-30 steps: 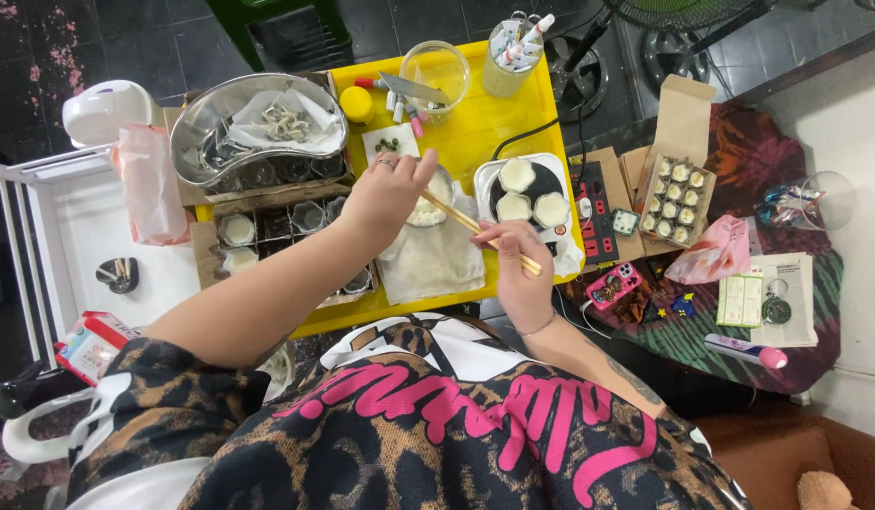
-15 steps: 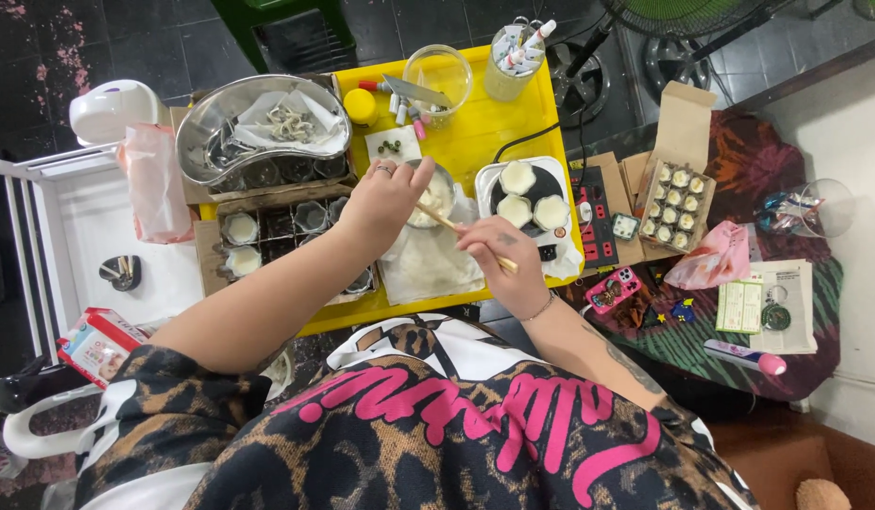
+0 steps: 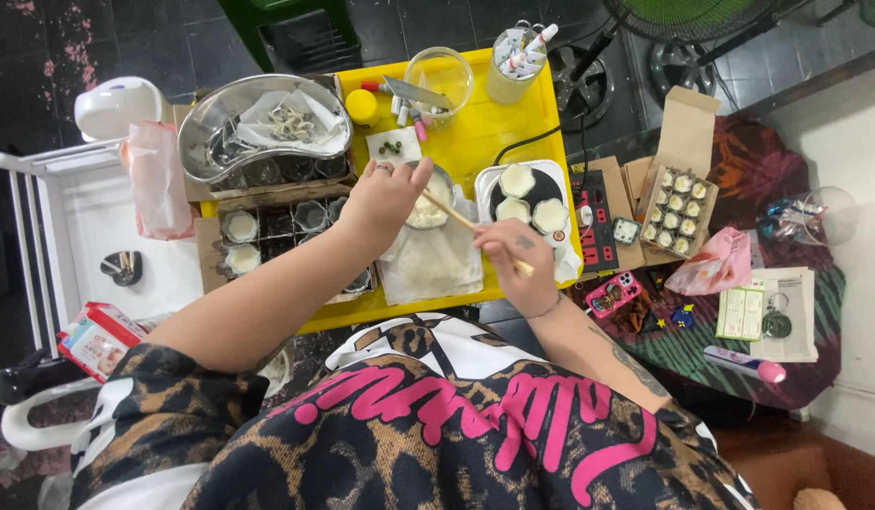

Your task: Decorating small jar candles with wax flower shapes using chopsticks.

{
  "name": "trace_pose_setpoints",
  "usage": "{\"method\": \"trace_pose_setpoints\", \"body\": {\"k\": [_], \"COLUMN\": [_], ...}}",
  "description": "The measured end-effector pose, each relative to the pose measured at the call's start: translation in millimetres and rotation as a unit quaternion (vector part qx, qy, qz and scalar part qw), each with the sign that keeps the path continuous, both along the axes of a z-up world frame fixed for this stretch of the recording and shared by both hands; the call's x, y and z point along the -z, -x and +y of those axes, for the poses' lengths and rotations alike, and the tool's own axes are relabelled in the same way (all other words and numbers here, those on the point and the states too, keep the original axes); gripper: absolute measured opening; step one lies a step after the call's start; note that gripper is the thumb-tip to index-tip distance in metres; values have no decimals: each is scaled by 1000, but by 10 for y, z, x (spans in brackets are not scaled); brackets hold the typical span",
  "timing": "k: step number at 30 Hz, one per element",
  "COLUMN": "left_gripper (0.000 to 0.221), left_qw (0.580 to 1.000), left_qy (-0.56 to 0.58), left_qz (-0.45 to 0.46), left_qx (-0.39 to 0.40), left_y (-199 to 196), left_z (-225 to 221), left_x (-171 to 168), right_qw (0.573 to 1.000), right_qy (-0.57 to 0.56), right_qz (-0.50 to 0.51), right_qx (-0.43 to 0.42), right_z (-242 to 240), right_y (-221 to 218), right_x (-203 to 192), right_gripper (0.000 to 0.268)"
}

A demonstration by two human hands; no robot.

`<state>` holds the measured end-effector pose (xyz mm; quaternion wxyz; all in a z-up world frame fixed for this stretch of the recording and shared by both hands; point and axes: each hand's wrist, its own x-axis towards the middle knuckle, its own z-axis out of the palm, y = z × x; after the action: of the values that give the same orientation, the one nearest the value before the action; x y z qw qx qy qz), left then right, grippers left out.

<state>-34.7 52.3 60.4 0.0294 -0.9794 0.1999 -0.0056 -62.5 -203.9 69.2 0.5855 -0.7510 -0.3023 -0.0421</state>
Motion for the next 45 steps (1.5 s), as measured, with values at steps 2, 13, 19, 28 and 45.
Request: {"method": "trace_pose_setpoints", "body": {"k": [2, 13, 19, 28, 45], "left_gripper": [72, 73, 69, 70, 81], "left_qw": [1000, 1000, 1000, 999, 868], "left_qy": [9, -9, 17, 48, 404], "left_qz": [1, -14, -13, 6, 77], "left_qx": [-2, 7, 7, -20, -277], "left_y": [-1, -10, -16, -1, 626], "left_z": [-8, -17, -42, 26, 420], "left_x": [-7, 14, 11, -1, -606], "right_qw": [1000, 999, 1000, 998, 998], "right_qy": [-4, -27, -6, -16, 24], "right_qz": [-7, 3, -23, 32, -13], "right_qx": [-1, 31, -11, 60, 54], "right_z": [-9, 4, 131, 31, 187], "right_y": [6, -24, 32, -5, -3], "right_x": [11, 16, -18, -42, -229], "right_gripper": [22, 27, 30, 26, 27]}}
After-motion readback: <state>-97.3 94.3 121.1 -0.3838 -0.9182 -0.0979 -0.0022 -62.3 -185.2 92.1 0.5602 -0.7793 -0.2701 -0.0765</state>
